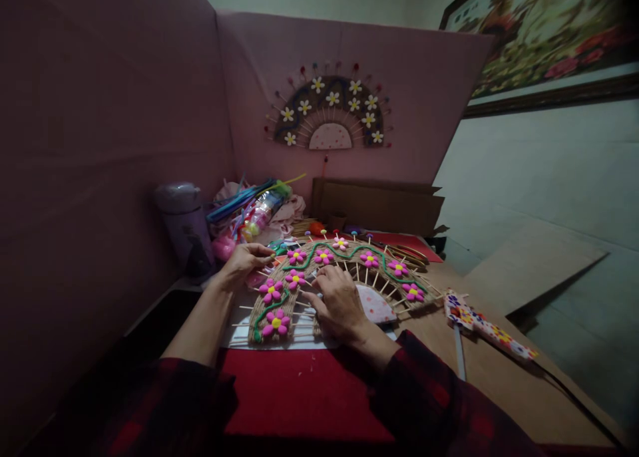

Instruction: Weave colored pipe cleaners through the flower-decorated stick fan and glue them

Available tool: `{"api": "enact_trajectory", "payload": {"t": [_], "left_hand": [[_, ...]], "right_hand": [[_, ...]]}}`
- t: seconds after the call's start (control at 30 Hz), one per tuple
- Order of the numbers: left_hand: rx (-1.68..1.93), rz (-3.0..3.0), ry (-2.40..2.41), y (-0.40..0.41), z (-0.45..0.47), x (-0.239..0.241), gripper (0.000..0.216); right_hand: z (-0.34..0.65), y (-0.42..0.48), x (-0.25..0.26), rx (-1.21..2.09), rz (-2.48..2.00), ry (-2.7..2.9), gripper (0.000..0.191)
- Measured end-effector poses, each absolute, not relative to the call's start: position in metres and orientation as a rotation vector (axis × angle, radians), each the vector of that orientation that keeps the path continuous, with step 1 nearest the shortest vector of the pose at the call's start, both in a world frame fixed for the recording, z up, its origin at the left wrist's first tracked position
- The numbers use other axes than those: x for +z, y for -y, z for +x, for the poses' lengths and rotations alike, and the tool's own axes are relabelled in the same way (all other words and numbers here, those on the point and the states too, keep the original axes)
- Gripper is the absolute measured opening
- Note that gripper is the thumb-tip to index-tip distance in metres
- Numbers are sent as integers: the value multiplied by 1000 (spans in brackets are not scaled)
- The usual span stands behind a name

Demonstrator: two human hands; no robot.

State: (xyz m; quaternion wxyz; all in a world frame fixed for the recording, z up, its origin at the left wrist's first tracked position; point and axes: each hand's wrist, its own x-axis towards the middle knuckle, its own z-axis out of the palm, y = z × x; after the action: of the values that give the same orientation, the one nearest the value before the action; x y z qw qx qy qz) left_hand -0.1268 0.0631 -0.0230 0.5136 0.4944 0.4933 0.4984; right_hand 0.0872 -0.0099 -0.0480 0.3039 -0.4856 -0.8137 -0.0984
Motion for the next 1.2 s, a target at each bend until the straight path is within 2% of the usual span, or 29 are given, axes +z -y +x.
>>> {"api": "enact_trajectory", "payload": {"t": [0.3, 0.8, 0.97, 1.2], "left_hand": [[1226, 1180, -1179, -68, -129, -27, 26], [1159, 1135, -1140, -61, -131, -22, 23], [1223, 1096, -1095, -61, -130, -24, 16], [1310, 1082, -1085, -66, -133, -28, 18]], "right_hand": [[88, 10, -48, -278, -1281, 2163, 21], [88, 10, -47, -267, -1290, 2162, 21], [87, 11, -47, -261, -1296, 2161, 21], [87, 10, -47, -269, -1288, 2156, 19]]}}
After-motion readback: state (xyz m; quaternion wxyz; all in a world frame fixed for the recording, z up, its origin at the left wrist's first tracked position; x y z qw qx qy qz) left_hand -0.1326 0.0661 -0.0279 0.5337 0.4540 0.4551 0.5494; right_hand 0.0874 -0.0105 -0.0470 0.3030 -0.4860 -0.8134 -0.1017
